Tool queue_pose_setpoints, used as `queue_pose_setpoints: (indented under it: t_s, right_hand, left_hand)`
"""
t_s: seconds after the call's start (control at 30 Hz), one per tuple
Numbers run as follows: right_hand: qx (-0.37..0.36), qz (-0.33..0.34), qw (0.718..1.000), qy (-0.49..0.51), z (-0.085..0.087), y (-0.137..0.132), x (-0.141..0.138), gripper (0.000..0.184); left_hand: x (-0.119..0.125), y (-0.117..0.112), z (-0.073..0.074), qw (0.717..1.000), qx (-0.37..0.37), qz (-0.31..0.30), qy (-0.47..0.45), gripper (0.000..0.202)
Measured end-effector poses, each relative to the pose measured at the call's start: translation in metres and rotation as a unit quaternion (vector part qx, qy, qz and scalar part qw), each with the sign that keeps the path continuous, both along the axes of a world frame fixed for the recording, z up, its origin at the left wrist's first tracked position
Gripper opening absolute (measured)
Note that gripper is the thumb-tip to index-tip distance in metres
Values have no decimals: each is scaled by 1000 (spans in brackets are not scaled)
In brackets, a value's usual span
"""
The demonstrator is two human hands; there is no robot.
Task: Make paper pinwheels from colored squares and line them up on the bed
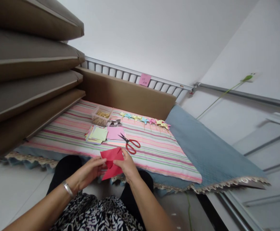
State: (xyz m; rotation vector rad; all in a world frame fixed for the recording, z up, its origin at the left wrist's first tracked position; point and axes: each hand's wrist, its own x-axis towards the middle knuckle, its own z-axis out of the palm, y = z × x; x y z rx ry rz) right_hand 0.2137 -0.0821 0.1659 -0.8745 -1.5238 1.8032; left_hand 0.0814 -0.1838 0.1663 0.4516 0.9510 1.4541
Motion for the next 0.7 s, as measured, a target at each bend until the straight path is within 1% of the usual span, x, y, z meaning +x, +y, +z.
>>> queue_pose_setpoints:
  t_s: [0.1,0.2,0.3,0.37,0.43,0.5,0.53,0.57,0.6,0.63,0.7]
  right_hand:
    - [8,-24,999,24,-1,-5,-6,52]
    - [12,-39,998,41,-1,-11,-11,48]
    - [12,-59,997,47,-2,-16,-13,48]
    - [16,-66,996,50,-4,-18,-15,45]
    - [15,-60,997,52,-6,-18,-14,43]
    - [23,-54,998,32,-8,-17,-11,47]
    - [43,-56,997,13,-10,-16,-7,50]
    - [81,-63,995,-9,-11,-15,-2,51]
    - [136,-72,988,-29,-13,-15,4,50]
    - [204,-79,975,-46,-14,-15,11,48]
    - [348,-76,932,-64,-15,-17,25,42]
  left_hand:
    - [15,1,-7,999,9,38,-16,20]
    - [23,6,-8,997,-2,75,-15,22]
    - [26,10,-7,994,-15,107,-4,21]
    - [27,11,-7,992,-25,121,8,18]
    - [27,11,-7,991,-36,131,18,17]
    - [24,12,-7,990,-45,133,23,16]
    - [21,12,-6,990,-48,132,24,16]
    - [18,12,-6,990,-53,131,25,16]
    - [14,11,-6,989,-58,131,27,15]
    - [10,11,-5,989,-64,131,29,15]
    - [3,11,-4,988,-74,129,34,16]
